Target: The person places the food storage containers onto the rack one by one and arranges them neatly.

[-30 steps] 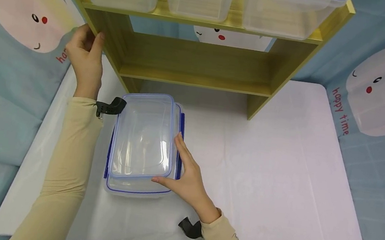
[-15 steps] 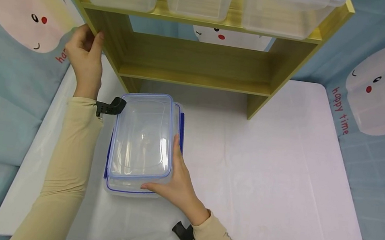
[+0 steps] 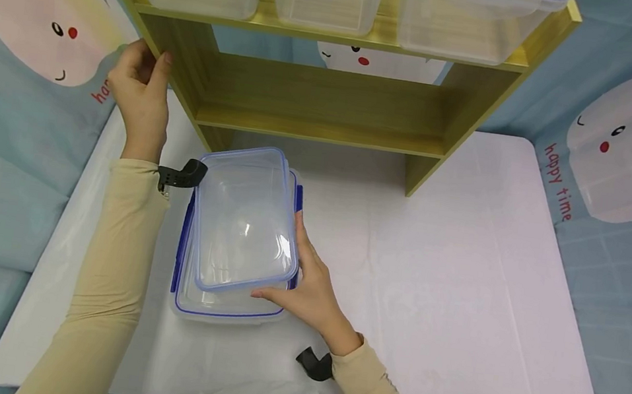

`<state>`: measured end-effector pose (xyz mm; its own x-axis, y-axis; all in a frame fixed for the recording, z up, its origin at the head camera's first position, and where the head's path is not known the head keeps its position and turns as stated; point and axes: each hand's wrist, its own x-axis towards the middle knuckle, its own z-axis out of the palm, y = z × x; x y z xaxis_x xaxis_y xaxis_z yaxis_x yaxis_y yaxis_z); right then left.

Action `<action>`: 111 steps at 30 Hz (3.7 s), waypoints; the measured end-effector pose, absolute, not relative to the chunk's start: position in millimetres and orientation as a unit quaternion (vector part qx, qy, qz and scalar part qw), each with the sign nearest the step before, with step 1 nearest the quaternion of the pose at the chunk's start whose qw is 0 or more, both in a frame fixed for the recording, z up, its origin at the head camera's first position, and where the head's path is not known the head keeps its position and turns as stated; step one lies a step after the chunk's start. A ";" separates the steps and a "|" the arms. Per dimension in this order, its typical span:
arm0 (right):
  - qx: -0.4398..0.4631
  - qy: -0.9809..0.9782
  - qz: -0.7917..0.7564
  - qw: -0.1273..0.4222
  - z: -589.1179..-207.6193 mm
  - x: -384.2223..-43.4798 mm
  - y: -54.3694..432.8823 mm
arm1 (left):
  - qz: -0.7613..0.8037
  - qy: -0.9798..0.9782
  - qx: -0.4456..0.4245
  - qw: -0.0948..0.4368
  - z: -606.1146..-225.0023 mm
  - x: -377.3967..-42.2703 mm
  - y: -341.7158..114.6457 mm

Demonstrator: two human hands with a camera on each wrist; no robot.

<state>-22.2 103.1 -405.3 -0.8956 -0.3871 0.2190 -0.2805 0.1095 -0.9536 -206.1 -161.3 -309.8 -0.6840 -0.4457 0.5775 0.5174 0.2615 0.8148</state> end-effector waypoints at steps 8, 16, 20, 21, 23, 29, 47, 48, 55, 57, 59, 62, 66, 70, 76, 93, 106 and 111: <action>-0.238 0.730 -0.640 0.027 -408.2 -29.1 122.1 | -0.607 -0.689 -0.022 0.396 -308.1 -205.3 -160.0; -0.210 0.722 -0.656 0.073 -421.2 -33.6 118.7 | -0.620 -0.681 -0.010 0.389 -306.7 -204.4 -160.0; -0.206 0.728 -0.650 0.076 -426.1 -36.6 112.8 | -0.616 -0.684 -0.012 0.392 -306.9 -204.6 -159.4; -0.204 0.732 -0.646 0.074 -425.3 -36.7 111.3 | -0.615 -0.684 -0.013 0.393 -306.9 -204.7 -159.4; -0.199 0.740 -0.638 0.071 -423.4 -36.0 109.0 | -0.612 -0.684 -0.016 0.396 -307.8 -205.4 -159.6; -0.191 0.754 -0.625 0.068 -418.1 -33.6 107.9 | -0.609 -0.686 -0.022 0.398 -309.4 -206.1 -160.5; -0.210 0.711 -0.666 0.076 -412.5 -37.8 125.2 | -0.610 -0.690 -0.010 0.390 -306.5 -203.0 -158.9; -0.210 0.713 -0.664 0.077 -412.3 -38.5 126.2 | -0.609 -0.690 -0.010 0.391 -306.7 -203.0 -159.1; -0.206 0.731 -0.645 0.090 -418.1 -38.1 128.3 | -0.615 -0.687 -0.010 0.386 -308.1 -204.5 -160.4; -0.202 0.732 -0.644 0.095 -421.4 -37.7 127.5 | -0.612 -0.689 -0.010 0.389 -308.7 -204.8 -160.8; -0.192 0.738 -0.639 0.100 -424.4 -37.7 125.7 | -0.622 -0.683 -0.003 0.383 -308.3 -205.1 -161.0; -0.188 0.752 -0.625 0.096 -428.3 -37.7 122.2 | -0.626 -0.680 -0.001 0.382 -308.1 -204.8 -160.7; -0.206 0.759 -0.614 0.067 -430.9 -37.8 117.7 | -0.614 -0.685 -0.014 0.391 -308.9 -204.3 -159.8; -0.225 0.763 -0.605 0.039 -430.9 -40.1 114.9 | -0.614 -0.683 -0.017 0.394 -309.7 -205.4 -159.8; -0.212 0.765 -0.603 0.075 -422.1 -42.1 113.2 | -0.628 -0.679 -0.002 0.379 -309.0 -206.3 -160.4; -0.231 0.761 -0.606 -0.018 -421.4 -32.2 120.5 | -0.653 -0.668 0.017 0.357 -307.9 -207.5 -161.4; -0.240 0.661 -0.700 -0.124 -438.4 -32.2 125.3 | -0.653 -0.668 0.019 0.356 -307.7 -208.3 -161.9; -0.210 0.629 -0.733 -0.152 -427.9 -29.6 123.5 | -0.653 -0.669 0.018 0.354 -307.8 -208.3 -161.5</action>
<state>-29.6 123.5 -427.9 -0.8658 -0.0402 0.4988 -0.4869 -0.1622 -0.8582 -208.3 -161.5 -307.8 -0.7482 -0.4863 0.4513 0.4393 0.1466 0.8863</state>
